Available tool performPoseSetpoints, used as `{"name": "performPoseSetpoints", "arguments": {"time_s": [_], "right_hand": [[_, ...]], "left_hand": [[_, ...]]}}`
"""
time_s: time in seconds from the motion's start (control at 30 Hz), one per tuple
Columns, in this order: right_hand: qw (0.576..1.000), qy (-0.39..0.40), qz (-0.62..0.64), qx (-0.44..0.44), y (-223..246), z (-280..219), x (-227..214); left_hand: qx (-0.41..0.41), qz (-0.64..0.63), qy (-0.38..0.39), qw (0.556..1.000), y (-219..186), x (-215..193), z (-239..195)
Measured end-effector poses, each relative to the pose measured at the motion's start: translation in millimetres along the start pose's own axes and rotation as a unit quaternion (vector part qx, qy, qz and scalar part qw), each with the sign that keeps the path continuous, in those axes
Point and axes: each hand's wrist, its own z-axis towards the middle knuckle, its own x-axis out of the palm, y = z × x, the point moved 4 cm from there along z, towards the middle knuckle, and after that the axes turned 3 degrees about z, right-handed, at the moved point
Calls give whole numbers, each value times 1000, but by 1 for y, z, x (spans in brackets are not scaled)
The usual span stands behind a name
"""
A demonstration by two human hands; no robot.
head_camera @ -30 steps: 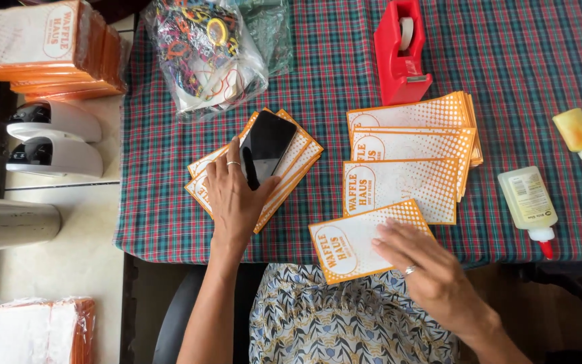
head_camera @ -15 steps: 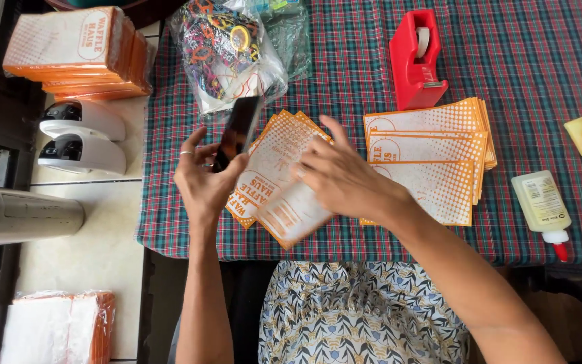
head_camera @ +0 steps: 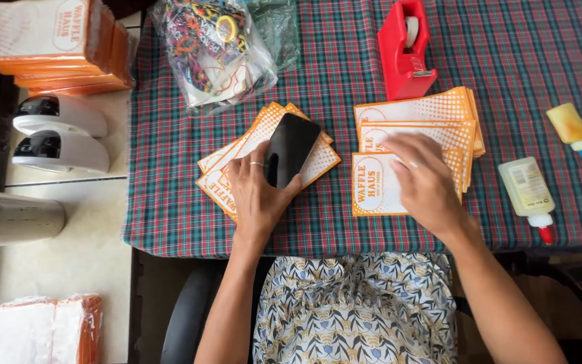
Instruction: The person applies glue to the inner flap of a paper envelope, presses it onto the main sleeve to seal it, and places the finished envelope onto a stack.
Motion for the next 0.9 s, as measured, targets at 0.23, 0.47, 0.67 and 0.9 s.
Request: {"name": "performPoseSetpoints", "arguments": {"time_s": [0.23, 0.47, 0.67, 0.9], "right_hand": [[991, -12, -133, 31, 9, -102, -37], [978, 43, -190, 69, 26, -122, -32], [984, 37, -146, 93, 28, -150, -36], [970, -59, -9, 237, 8, -141, -84]], "left_hand": [[72, 111, 14, 991, -14, 2, -11], [288, -72, 50, 954, -110, 40, -66], [338, -52, 133, 930, -114, 64, -94], [374, -37, 146, 915, -107, 57, -92]]}}
